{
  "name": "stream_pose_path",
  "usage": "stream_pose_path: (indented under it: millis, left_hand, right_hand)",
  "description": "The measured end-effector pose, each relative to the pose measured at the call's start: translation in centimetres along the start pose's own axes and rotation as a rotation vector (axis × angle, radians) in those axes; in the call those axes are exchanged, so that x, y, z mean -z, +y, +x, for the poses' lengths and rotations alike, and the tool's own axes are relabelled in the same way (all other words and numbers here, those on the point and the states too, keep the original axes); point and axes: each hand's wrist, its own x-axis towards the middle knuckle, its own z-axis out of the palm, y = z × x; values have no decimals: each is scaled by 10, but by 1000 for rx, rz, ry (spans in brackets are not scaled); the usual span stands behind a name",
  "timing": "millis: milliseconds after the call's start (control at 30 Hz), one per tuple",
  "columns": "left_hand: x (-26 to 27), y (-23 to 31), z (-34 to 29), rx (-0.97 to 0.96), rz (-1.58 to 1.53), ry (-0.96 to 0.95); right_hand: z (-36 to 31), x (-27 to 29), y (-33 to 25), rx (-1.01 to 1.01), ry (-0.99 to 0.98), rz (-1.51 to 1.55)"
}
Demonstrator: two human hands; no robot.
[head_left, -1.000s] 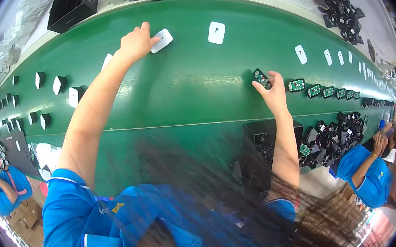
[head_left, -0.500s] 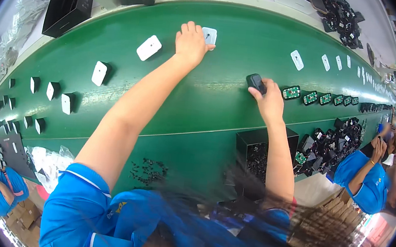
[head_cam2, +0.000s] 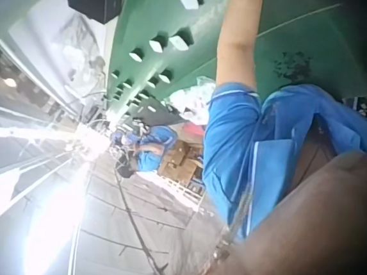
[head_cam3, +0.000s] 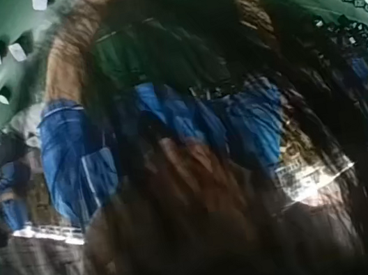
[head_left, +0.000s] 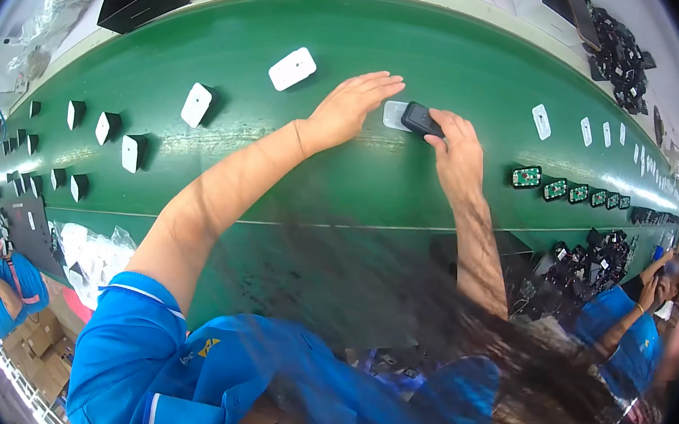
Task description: The person assembles small electronic devices by inserting circuit boards into white plastic housings and securing them with black screws. They repeatedly pick up housings and boards, align and insert the boards, then fasten screws by hand, placing completed units on the green workbench.
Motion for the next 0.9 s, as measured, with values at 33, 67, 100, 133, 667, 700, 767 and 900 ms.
stream_pose_path:
  millis: [33, 67, 100, 133, 667, 700, 767, 900]
  left_hand:
    - [1, 1, -1, -10, -15, -7]
    - [1, 2, -2, -20, -29, -15]
    - [2, 2, -5, -23, -37, -17]
    - [3, 3, -8, -15, -30, -18]
    - [-11, 19, -31, -58, 402, -80]
    - [-14, 22, -31, -48, 441, -63]
    - [-22, 27, -27, -57, 512, -35]
    - [-24, 26, -11, -6, 574, -44]
  right_hand:
    - [4, -1, -3, 22, -26, -17]
    - [6, -3, -3, 52, -26, -33]
    - [11, -5, -3, 95, -42, -34]
    - [15, -8, -3, 137, -57, -36]
    - [10, -42, -11, 246, -8, -278]
    - [13, -42, -10, 226, -4, -248]
    - [20, -34, -2, 154, -87, -106]
    - [53, -14, 3, -29, -329, 133]
